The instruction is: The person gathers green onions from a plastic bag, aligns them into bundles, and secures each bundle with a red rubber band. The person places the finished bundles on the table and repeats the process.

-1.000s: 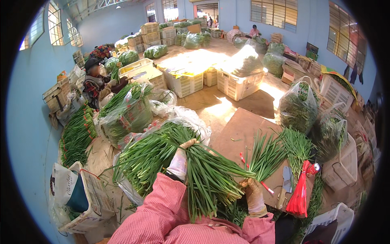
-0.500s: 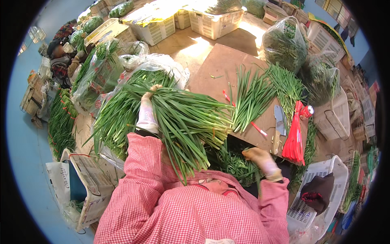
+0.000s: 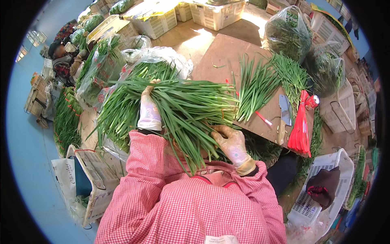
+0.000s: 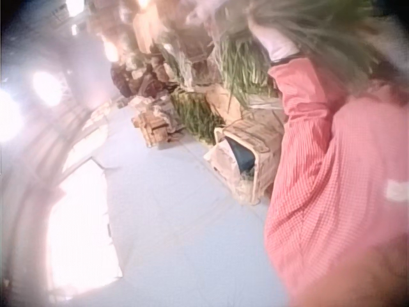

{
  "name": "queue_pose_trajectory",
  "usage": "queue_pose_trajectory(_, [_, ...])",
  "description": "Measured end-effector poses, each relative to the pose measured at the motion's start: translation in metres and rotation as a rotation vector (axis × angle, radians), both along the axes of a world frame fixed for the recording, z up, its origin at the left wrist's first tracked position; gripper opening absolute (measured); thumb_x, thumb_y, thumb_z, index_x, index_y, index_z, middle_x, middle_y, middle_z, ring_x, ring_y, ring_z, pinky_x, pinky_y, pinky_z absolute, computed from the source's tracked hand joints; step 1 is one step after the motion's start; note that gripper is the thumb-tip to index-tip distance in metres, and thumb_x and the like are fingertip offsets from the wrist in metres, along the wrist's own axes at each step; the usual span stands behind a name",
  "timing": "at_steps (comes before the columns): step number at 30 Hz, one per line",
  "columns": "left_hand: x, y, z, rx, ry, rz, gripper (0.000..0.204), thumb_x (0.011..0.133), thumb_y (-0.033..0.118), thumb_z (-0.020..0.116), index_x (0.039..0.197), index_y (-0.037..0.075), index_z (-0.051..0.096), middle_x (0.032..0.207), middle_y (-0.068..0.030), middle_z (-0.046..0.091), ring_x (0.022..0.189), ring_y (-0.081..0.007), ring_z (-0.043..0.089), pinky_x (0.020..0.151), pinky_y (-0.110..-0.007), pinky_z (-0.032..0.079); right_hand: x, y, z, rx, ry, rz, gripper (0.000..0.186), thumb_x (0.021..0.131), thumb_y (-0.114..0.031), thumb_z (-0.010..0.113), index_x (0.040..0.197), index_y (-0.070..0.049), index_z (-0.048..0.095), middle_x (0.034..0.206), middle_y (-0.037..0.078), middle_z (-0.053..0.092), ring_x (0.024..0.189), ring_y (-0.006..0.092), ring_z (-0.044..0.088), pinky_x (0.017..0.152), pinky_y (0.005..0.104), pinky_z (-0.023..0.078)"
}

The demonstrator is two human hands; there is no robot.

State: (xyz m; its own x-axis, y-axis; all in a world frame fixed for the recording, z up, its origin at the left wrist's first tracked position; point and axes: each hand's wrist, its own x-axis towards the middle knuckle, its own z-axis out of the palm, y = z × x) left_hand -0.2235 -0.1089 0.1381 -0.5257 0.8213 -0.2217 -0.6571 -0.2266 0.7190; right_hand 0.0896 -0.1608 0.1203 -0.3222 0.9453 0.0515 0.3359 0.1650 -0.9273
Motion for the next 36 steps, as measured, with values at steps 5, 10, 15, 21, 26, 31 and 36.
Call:
queue_pose_trajectory(5, [-0.002,0.004,-0.009,0.085,-0.123,0.023,0.019,0.097,0.018,0.061,0.105,0.005,0.071,0.106,-0.0085,0.072,0.099,-0.0258,0.067,0.095,-0.041,0.055,0.075,-0.002,0.006,-0.571,0.23,0.064,0.023,0.098,-0.01,0.061,0.113,0.005,0.072,0.075,0.005,0.068,0.063,0.0132,0.068,0.058,0.0256,0.056])
queue_pose_trajectory(10, [-0.003,0.004,-0.011,0.036,-0.092,0.021,0.028,0.101,0.02,0.049,0.112,0.002,0.068,0.111,-0.011,0.071,0.103,-0.028,0.067,0.101,-0.044,0.053,0.089,-0.008,0.007,-0.477,0.199,0.102,0.03,0.102,-0.014,0.062,0.123,0.006,0.069,0.108,0.012,0.075,0.096,0.0176,0.072,0.09,0.0301,0.058])
queue_pose_trajectory(15, [0.0,0.006,0.001,0.015,-0.102,0.086,0.018,0.096,0.019,0.063,0.105,0.005,0.071,0.102,-0.009,0.072,0.091,-0.0272,0.068,0.091,-0.041,0.057,0.021,-0.008,-0.002,-0.322,0.163,-0.017,0.04,0.093,-0.023,0.077,0.123,0.002,0.07,0.12,0.014,0.072,0.106,0.0154,0.068,0.092,0.0287,0.054])
queue_pose_trajectory(21, [0.001,-0.001,0.003,0.033,-0.122,0.03,0.021,0.097,0.017,0.057,0.106,0.005,0.07,0.108,-0.0085,0.072,0.1,-0.0265,0.067,0.098,-0.041,0.053,0.011,-0.016,-0.024,-0.713,0.51,-0.031,0.057,0.098,-0.035,0.074,0.138,0.002,0.058,0.114,0.007,0.071,0.1,0.0136,0.066,0.081,0.0264,0.053])
queue_pose_trajectory(26, [0.003,0.003,0.0,0.059,-0.163,0.042,0.022,0.096,0.016,0.055,0.107,0.004,0.07,0.109,-0.0093,0.073,0.104,-0.0263,0.067,0.102,-0.04,0.052,-0.009,-0.02,-0.054,-0.828,0.75,0.064,0.043,0.105,-0.027,0.061,0.138,0.001,0.059,0.117,0.01,0.072,0.105,0.0173,0.069,0.088,0.0279,0.056])
queue_pose_trajectory(31, [0.005,0.0,-0.001,0.03,-0.1,0.069,0.021,0.095,0.022,0.06,0.105,0.007,0.071,0.107,-0.0087,0.072,0.098,-0.0274,0.066,0.095,-0.043,0.054,0.019,-0.024,-0.032,-0.679,0.811,-0.07,0.029,0.109,-0.025,0.053,0.114,-0.001,0.068,0.092,0.008,0.07,0.075,0.0152,0.065,0.057,0.0257,0.054])
queue_pose_trajectory(36, [-0.004,-0.002,-0.012,0.041,-0.094,0.01,0.02,0.095,0.02,0.062,0.107,0.006,0.071,0.108,-0.0093,0.072,0.099,-0.0281,0.067,0.096,-0.043,0.054,0.121,-0.008,-0.022,-0.638,0.546,-0.005,0.037,0.108,-0.035,0.055,0.096,-0.004,0.07,0.064,0.0,0.056,0.054,0.0116,0.055,0.051,0.0238,0.043])
